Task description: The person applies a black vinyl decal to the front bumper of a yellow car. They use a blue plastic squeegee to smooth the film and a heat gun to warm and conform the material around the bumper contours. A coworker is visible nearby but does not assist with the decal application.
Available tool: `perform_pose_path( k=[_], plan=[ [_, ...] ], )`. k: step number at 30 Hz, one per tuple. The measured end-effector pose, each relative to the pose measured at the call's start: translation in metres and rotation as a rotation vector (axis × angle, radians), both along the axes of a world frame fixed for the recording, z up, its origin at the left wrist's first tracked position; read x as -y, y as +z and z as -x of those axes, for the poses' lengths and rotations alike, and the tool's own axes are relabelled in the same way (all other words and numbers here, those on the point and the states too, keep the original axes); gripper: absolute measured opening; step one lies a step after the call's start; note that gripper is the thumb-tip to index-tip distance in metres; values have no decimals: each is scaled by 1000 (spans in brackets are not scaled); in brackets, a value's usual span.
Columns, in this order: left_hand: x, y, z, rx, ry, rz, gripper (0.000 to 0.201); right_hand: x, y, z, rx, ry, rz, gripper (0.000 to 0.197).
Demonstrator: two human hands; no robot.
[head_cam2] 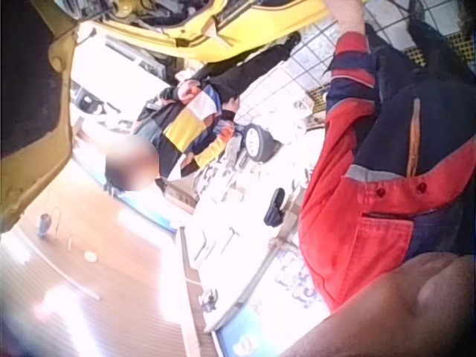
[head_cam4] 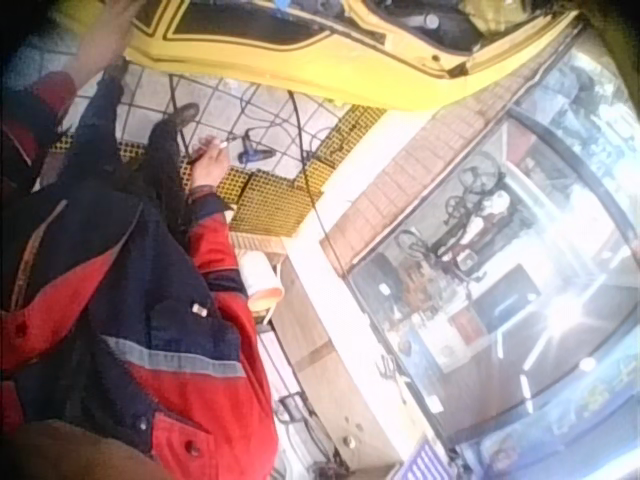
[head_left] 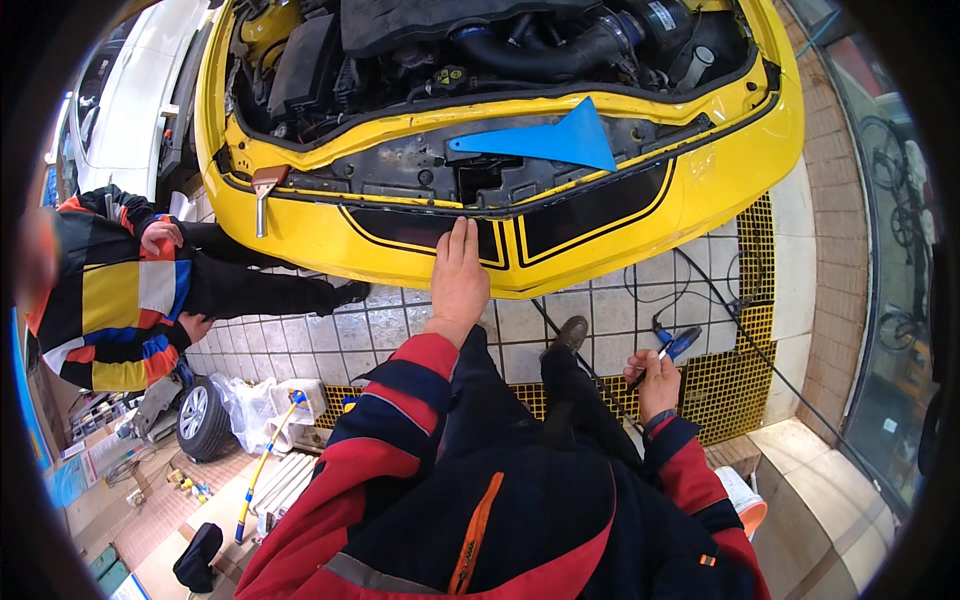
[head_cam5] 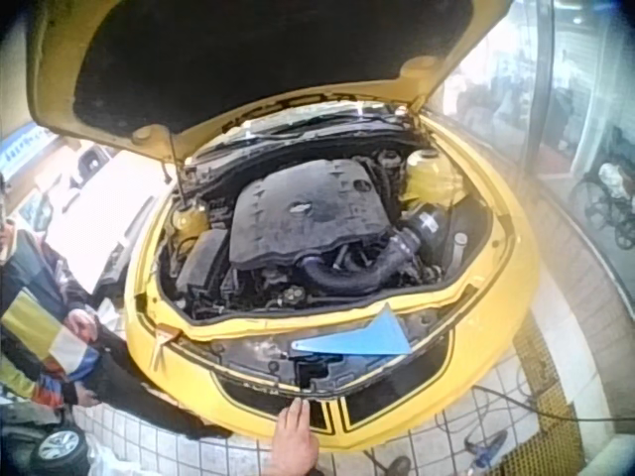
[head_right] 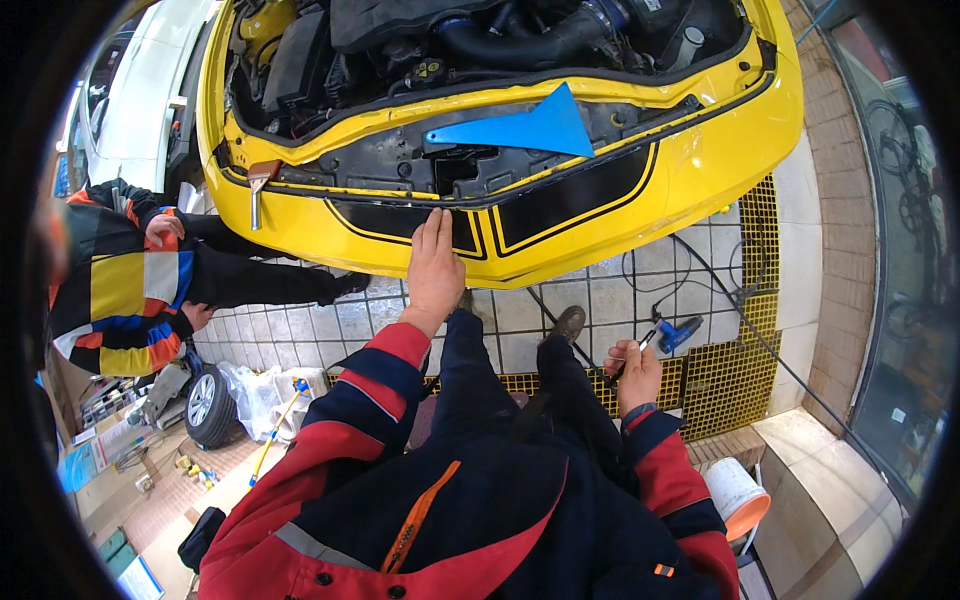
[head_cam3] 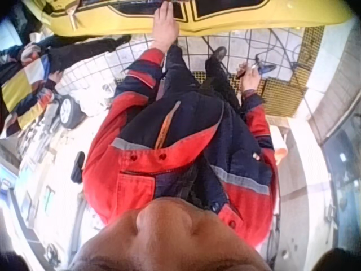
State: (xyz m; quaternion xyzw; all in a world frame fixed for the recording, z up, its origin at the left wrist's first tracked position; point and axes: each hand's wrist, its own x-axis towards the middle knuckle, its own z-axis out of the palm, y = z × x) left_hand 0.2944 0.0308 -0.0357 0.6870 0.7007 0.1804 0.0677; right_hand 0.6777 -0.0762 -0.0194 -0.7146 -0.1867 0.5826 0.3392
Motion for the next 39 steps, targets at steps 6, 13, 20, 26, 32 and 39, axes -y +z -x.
perform_pose_path(
  k=[6, 13, 20, 26, 32, 39],
  plan=[
    [-1, 3, 9, 66, -33, 23, 73, 0, 1, 11, -13, 3, 25, 30],
    [-2, 8, 9, 102, -41, 24, 74, 11, -5, 7, -18, -33, 39, 33],
    [-25, 7, 23, -81, -131, 18, 66, 12, 0, -8, 23, -17, 36, 33],
    [-51, 40, 47, 561, 112, 165, 61, 8, 7, -21, -32, -83, -12, 33],
    [-24, 24, 14, -54, -254, -34, 62, 14, 2, -40, -26, -109, -3, 31],
    [-31, 11, 9, -74, -258, -26, 55, 8, -3, -54, -57, -131, 13, 30]
  ],
)
